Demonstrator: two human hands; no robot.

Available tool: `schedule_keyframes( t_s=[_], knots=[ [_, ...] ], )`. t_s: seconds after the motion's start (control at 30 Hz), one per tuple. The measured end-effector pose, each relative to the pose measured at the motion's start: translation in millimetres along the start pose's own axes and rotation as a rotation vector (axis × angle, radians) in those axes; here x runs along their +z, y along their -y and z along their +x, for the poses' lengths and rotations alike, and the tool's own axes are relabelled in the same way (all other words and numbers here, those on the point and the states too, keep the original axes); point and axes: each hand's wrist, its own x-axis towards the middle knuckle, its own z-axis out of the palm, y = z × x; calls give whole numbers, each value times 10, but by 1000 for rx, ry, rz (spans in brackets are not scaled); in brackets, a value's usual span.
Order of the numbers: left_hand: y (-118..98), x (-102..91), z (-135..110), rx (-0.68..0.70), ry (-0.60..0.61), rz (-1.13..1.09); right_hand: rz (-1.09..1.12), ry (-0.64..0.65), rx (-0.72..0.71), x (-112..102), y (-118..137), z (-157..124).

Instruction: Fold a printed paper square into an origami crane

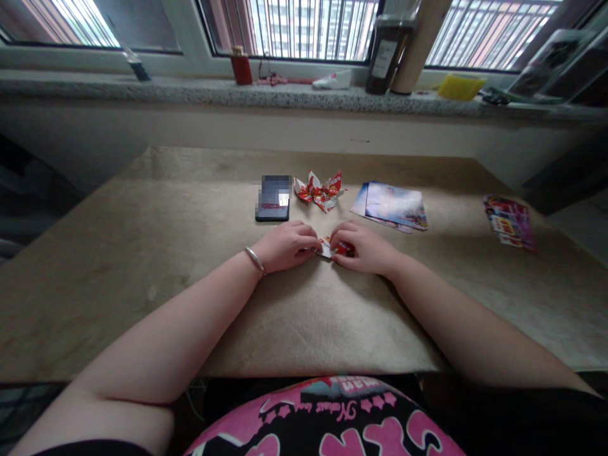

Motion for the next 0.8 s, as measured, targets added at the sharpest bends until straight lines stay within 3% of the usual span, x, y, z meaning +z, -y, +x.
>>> schedule_keyframes(
  t_s=[0.3, 0.6, 0.8],
  knots=[
    [36, 9, 12, 6, -7, 91, 22, -29, -14, 78, -63, 20],
    [-98, -93, 26, -56, 32, 278, 2, -67, 84, 69, -68, 21],
    [-73, -62, 14, -120, -25, 274, -15, -81, 130, 85, -57, 30]
  ],
)
